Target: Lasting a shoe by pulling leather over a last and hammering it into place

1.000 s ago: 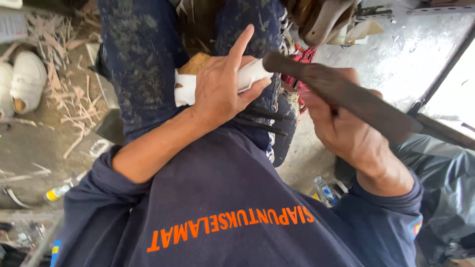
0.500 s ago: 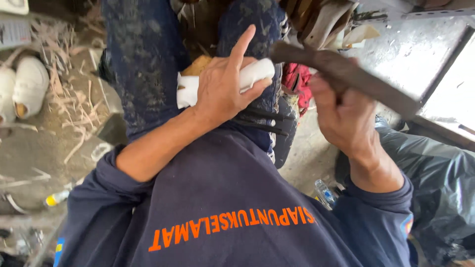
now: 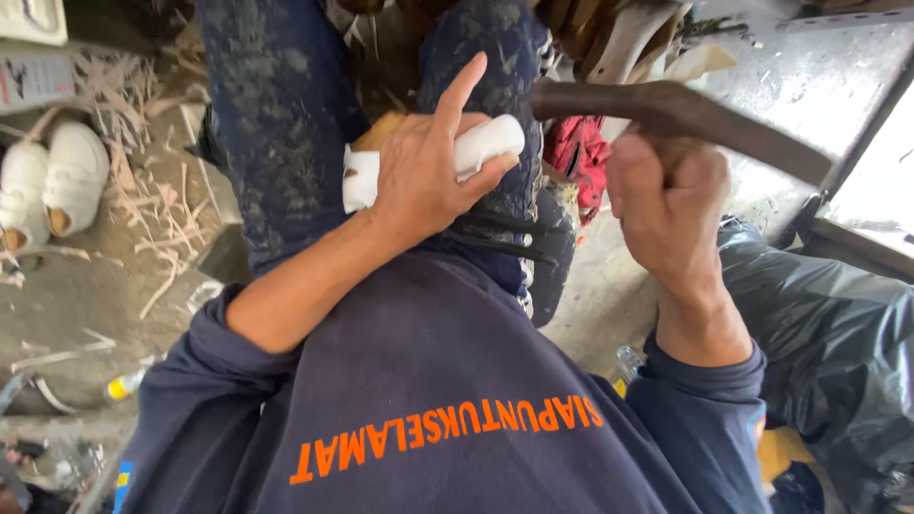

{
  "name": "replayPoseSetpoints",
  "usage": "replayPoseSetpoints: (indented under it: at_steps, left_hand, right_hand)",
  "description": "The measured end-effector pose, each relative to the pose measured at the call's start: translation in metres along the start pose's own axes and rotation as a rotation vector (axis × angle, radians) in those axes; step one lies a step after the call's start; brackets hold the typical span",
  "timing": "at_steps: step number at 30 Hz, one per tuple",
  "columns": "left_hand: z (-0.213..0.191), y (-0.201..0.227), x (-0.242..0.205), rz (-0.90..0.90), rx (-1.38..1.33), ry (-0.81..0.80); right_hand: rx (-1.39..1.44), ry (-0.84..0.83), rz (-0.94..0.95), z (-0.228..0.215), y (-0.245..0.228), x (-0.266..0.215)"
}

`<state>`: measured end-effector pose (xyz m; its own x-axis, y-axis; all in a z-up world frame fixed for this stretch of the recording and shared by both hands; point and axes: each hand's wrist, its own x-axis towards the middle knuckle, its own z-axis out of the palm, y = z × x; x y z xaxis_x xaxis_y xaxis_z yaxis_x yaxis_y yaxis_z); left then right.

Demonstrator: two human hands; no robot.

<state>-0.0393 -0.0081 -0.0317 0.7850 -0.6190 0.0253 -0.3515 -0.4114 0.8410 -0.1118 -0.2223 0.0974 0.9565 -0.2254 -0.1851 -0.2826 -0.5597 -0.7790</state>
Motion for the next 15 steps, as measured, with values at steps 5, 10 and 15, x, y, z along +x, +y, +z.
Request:
replayPoseSetpoints:
  at_steps: [5,10,15]
  left_hand:
    - [-0.013,0.003,0.008,-0.054,-0.035,-0.025]
    - [-0.042,-0.01,0.025,-0.3,-0.373,0.182]
    - [-0.045,-0.015,0.049,-0.412,-0.415,0.119]
  right_hand:
    - [-0.23,-0.15,0.117,0.0,0.009,0.004]
    - [0.126,0.128,-0.052,0.014,0.002,0.002]
    - [0.439,0.114,0.062,0.075,0.01,0.023]
